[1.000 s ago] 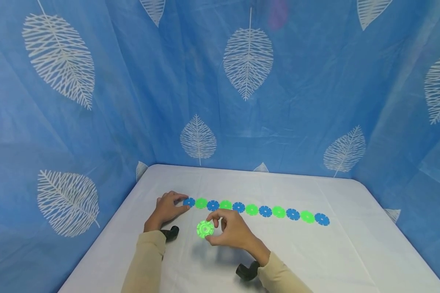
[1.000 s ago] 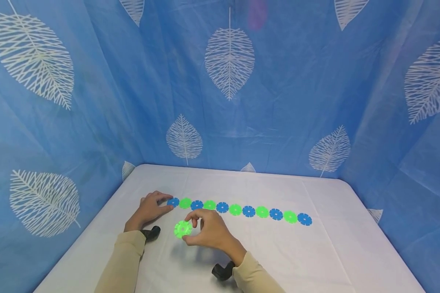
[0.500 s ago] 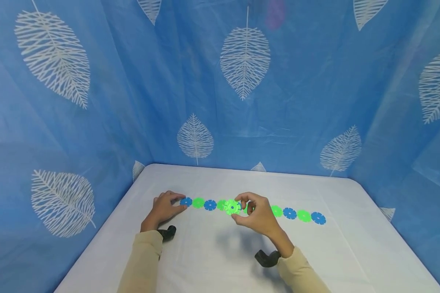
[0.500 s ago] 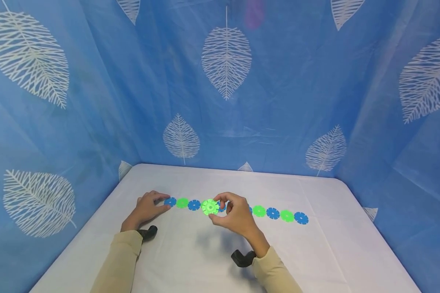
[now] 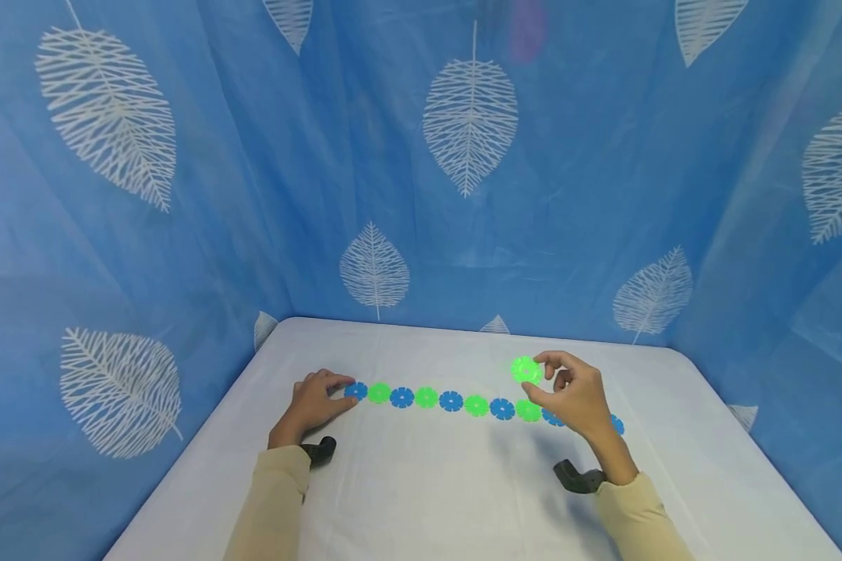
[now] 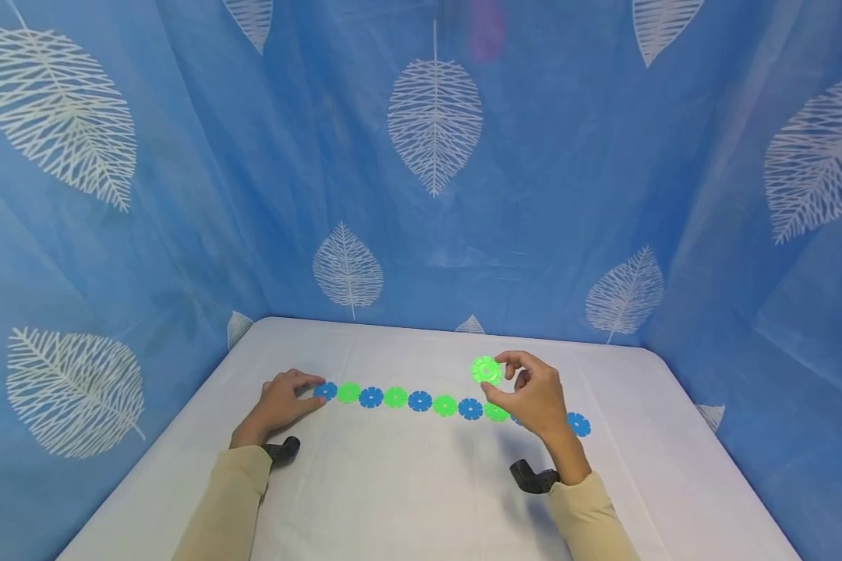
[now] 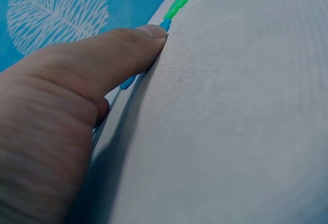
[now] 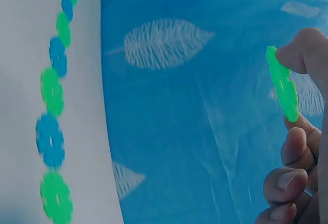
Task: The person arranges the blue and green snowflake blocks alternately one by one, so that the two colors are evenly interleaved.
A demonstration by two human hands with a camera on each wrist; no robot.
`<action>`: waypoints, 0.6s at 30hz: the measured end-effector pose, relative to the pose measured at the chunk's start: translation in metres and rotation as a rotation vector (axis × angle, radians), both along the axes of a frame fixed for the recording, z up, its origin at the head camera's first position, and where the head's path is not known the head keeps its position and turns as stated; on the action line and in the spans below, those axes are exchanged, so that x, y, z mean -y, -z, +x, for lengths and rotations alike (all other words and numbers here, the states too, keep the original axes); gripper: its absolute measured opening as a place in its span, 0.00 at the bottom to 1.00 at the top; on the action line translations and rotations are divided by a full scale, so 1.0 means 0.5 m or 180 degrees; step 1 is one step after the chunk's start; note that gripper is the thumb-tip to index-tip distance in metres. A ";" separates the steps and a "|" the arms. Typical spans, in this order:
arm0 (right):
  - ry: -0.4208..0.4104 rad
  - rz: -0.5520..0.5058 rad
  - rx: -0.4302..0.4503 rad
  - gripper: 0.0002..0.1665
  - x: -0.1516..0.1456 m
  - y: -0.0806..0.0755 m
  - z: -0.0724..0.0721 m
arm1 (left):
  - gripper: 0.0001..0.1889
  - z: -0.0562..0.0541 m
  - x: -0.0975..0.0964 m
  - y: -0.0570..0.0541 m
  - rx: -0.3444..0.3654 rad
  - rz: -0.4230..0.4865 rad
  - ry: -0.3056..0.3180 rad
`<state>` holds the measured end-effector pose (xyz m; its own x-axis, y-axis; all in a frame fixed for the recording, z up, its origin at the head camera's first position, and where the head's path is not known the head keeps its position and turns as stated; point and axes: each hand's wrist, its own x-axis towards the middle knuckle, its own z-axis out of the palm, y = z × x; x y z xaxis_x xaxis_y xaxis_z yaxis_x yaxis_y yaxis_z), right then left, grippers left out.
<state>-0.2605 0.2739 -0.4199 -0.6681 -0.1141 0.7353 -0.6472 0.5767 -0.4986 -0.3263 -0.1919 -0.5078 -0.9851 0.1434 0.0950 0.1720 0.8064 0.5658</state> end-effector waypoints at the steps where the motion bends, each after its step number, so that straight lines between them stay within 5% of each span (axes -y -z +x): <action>1: 0.0083 -0.0008 0.0004 0.25 -0.015 0.001 0.003 | 0.23 0.002 0.000 0.000 -0.0008 -0.0002 0.0001; 11: 0.1081 -0.0191 0.0519 0.22 -0.165 -0.004 0.039 | 0.24 0.000 0.004 0.006 -0.0027 0.0008 0.0025; 18: 0.1595 -0.0285 0.0927 0.24 -0.267 0.029 0.062 | 0.24 -0.001 0.005 0.008 -0.0054 -0.0018 0.0011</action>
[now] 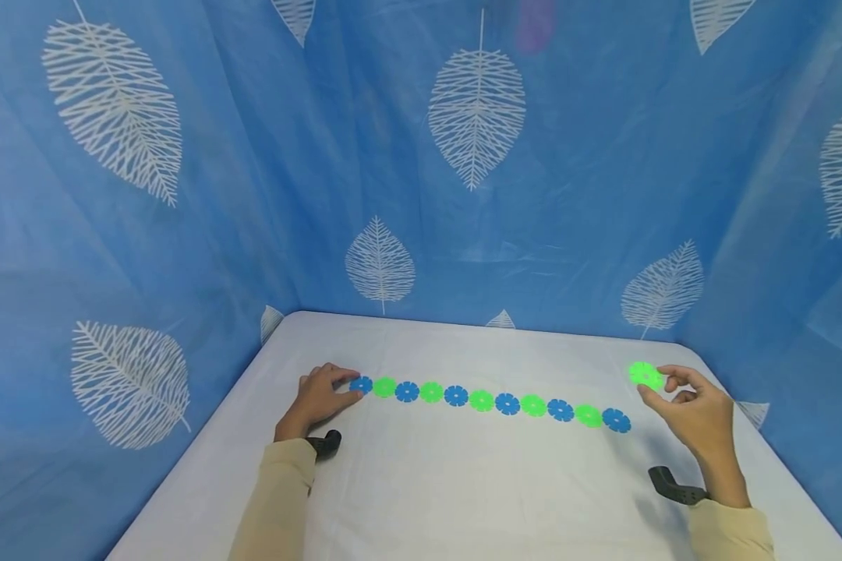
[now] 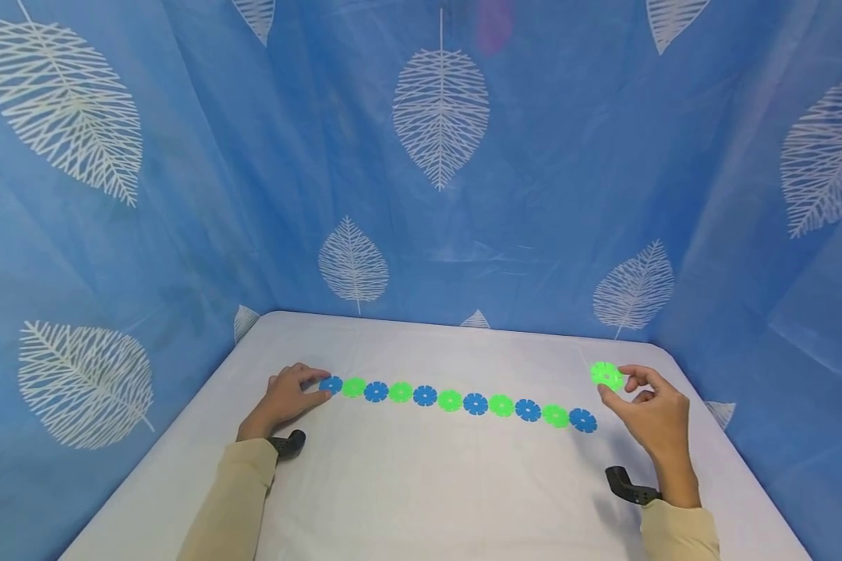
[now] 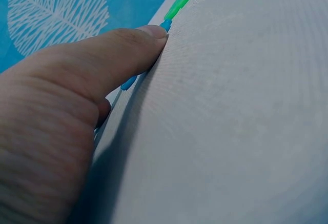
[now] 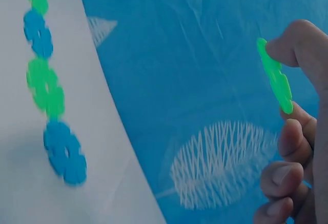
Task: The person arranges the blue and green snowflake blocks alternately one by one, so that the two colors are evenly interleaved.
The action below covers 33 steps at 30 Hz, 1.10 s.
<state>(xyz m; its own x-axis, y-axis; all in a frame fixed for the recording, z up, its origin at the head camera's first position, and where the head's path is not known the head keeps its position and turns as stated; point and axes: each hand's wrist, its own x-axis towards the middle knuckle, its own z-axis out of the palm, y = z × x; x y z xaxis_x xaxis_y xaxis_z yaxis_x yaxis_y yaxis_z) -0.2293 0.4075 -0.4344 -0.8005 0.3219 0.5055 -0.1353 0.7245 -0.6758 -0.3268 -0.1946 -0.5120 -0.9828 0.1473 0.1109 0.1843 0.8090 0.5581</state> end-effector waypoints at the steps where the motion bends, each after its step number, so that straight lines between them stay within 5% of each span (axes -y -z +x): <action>1: 0.0056 0.0005 0.0086 0.24 -0.013 0.005 0.004 | 0.24 0.000 -0.001 0.000 0.0001 0.0002 -0.0008; 18: 0.0251 0.0225 0.1002 0.33 -0.102 0.108 0.009 | 0.23 0.002 -0.003 -0.001 0.0058 0.0027 -0.0052; 33: 0.0386 0.0341 0.1663 0.40 -0.101 0.117 0.013 | 0.24 0.002 -0.004 -0.002 0.0087 0.0001 -0.0058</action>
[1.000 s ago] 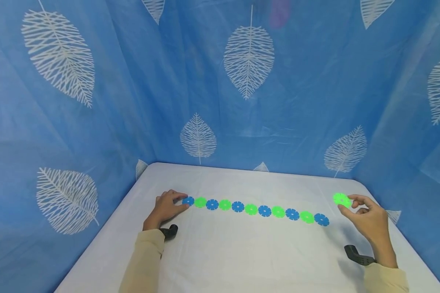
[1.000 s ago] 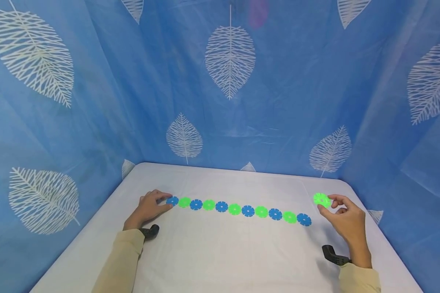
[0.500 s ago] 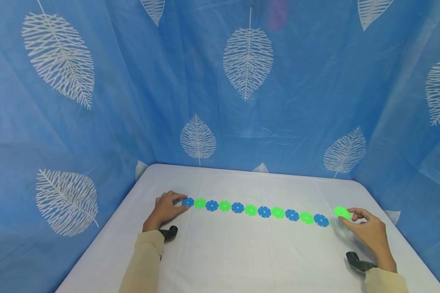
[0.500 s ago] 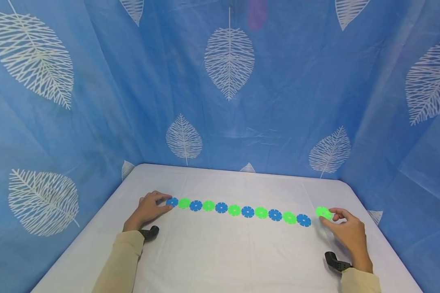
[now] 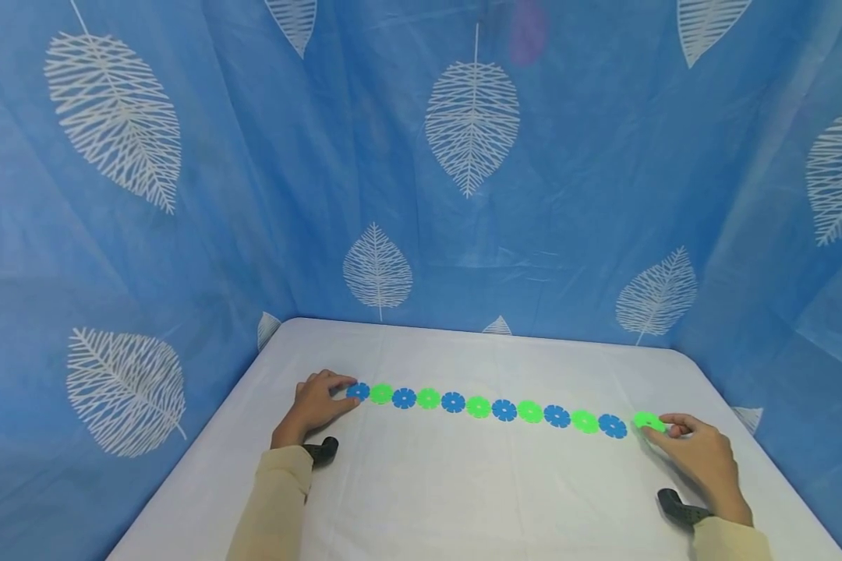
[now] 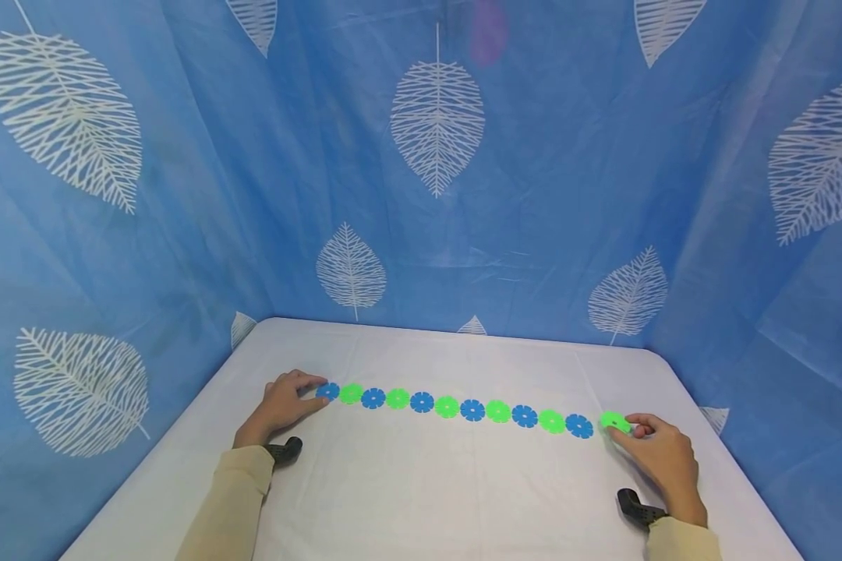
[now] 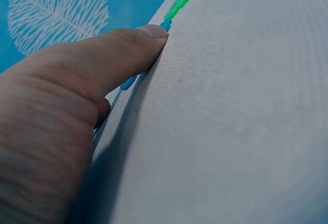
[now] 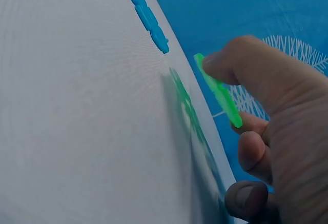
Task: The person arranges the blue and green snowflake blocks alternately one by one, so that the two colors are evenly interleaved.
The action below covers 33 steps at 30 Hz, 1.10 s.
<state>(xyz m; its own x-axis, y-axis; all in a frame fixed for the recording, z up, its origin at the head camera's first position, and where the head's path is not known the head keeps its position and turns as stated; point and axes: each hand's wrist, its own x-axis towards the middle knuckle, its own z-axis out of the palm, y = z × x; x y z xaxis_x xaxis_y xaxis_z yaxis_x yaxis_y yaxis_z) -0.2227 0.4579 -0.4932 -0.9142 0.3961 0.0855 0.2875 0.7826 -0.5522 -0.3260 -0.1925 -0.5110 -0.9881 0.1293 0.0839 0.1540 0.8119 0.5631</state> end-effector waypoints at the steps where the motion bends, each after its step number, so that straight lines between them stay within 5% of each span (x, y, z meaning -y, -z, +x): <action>1: -0.0028 0.0001 0.0017 0.41 0.001 -0.001 0.000 | 0.23 0.000 0.001 0.000 0.0006 -0.0002 0.0000; 16: -0.0312 0.0343 0.0276 0.46 -0.008 -0.003 -0.008 | 0.24 0.000 0.000 -0.006 -0.0045 0.0021 0.0030; 33: -0.0353 0.0269 0.0399 0.49 -0.005 -0.003 -0.001 | 0.24 0.004 -0.003 -0.008 -0.0005 0.0045 0.0034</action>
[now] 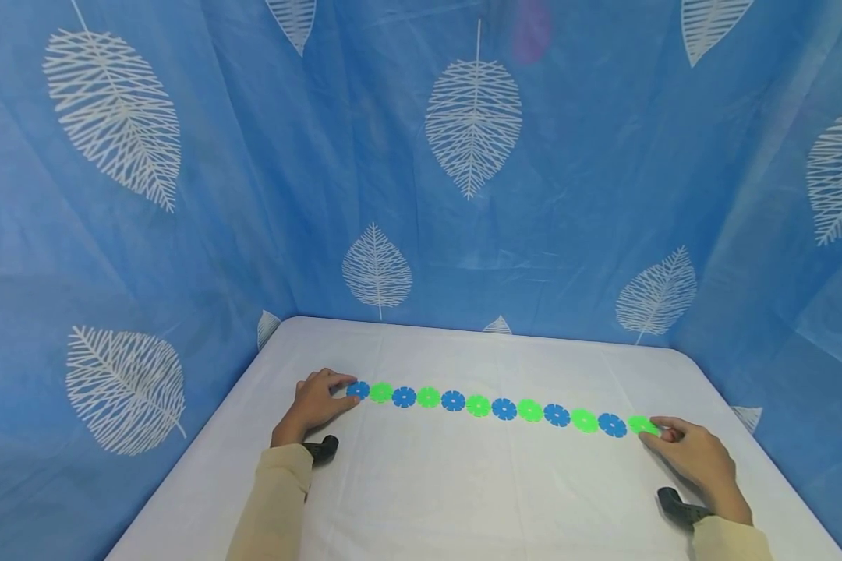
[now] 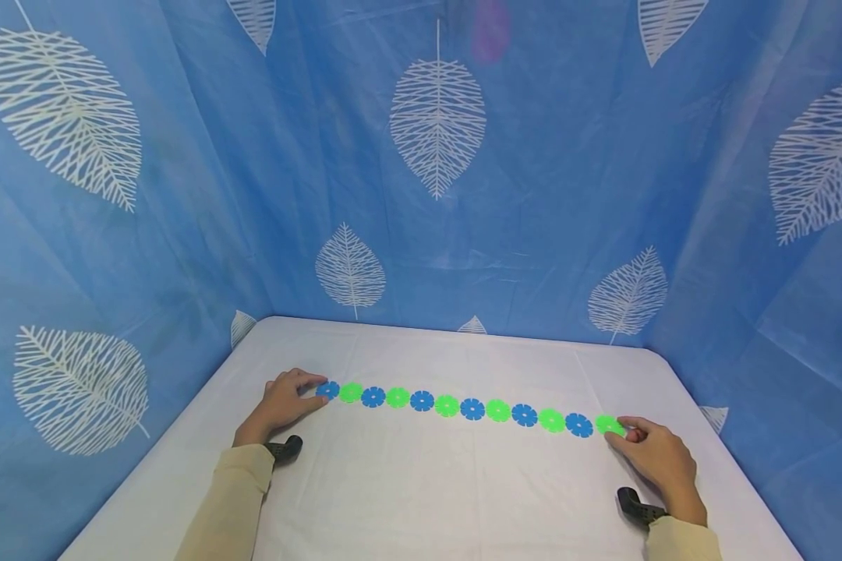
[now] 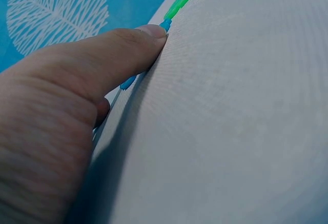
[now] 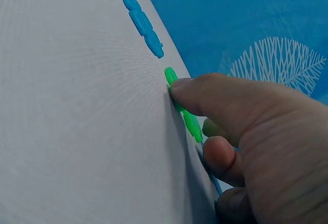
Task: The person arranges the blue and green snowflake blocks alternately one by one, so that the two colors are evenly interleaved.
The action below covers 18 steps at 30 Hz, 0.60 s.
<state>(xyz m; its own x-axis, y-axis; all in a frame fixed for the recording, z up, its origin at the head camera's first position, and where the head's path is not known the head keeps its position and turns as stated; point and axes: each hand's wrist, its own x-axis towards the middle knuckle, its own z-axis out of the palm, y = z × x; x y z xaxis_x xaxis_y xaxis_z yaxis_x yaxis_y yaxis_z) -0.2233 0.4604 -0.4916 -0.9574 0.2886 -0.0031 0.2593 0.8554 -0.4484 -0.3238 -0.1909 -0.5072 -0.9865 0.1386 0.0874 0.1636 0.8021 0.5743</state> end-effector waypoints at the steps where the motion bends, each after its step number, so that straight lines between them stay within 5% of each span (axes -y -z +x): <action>1: 0.0008 -0.0006 -0.0015 0.48 0.001 0.000 0.000 | 0.24 0.000 0.000 0.000 -0.0003 -0.0001 0.0001; 11: 0.0019 -0.0001 -0.0156 0.46 -0.006 0.003 -0.004 | 0.24 -0.003 -0.001 0.002 -0.0061 -0.0004 0.0018; 18: 0.0107 0.0059 -0.0596 0.38 0.008 0.009 -0.005 | 0.26 -0.002 0.003 0.000 -0.0024 0.0015 0.0013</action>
<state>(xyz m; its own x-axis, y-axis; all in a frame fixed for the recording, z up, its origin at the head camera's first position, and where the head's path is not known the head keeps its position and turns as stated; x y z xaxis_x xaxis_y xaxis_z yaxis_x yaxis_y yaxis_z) -0.2257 0.4563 -0.4960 -0.9306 0.3188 0.1797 0.2014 0.8562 -0.4758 -0.3250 -0.1922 -0.5072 -0.9852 0.1420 0.0955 0.1711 0.7987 0.5769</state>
